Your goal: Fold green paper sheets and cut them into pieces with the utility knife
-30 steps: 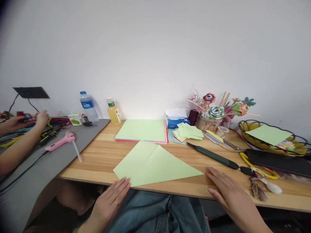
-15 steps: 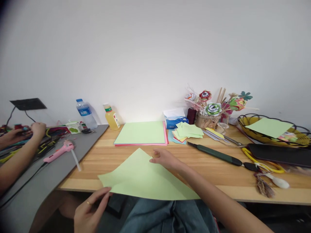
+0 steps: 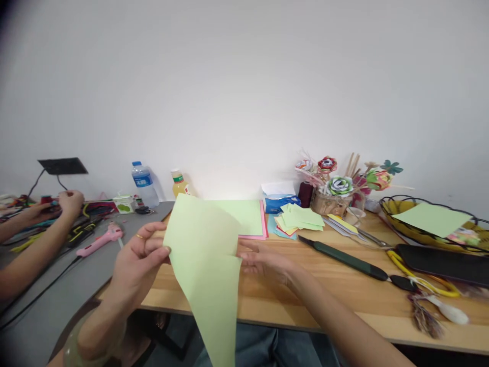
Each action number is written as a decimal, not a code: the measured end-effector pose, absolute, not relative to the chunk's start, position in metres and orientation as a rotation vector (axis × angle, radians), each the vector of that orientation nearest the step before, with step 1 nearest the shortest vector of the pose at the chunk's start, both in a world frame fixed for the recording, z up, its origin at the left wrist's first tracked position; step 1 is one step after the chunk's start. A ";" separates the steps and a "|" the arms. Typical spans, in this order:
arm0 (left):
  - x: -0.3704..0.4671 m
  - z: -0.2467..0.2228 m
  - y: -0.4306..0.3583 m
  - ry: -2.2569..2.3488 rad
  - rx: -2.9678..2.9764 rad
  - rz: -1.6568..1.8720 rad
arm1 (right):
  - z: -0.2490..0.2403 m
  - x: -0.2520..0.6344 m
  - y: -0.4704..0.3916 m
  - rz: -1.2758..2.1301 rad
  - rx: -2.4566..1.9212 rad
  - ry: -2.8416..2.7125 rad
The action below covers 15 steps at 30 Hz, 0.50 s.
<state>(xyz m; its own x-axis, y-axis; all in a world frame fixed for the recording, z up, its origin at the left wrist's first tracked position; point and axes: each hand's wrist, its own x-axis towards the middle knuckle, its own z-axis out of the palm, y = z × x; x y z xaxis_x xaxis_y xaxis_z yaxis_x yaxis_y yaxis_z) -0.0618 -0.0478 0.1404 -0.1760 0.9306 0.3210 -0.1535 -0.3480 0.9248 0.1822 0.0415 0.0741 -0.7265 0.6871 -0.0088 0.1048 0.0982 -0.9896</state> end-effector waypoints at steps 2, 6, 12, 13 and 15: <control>-0.062 0.149 -0.043 0.994 1.220 1.655 | 0.077 0.184 0.035 1.658 -0.715 -1.926; -0.070 0.165 -0.029 1.104 1.234 1.665 | 0.094 0.196 0.026 1.493 -0.695 -1.969; -0.087 0.189 -0.015 1.242 1.651 1.814 | 0.168 0.237 0.024 0.783 -0.833 -1.907; -0.087 0.189 -0.016 1.276 1.788 1.869 | 0.177 0.244 0.021 0.643 -0.842 -1.899; -0.086 0.183 -0.020 1.383 2.093 1.890 | 0.182 0.256 0.013 0.395 -0.837 -1.907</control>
<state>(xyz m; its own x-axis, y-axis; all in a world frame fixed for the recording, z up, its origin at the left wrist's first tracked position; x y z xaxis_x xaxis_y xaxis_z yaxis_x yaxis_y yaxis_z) -0.0857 -0.0196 0.1834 -0.1122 0.5874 0.8015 0.5864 -0.6121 0.5306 0.2563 0.0125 0.1822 -0.2845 0.6996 0.6555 0.3817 0.7099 -0.5919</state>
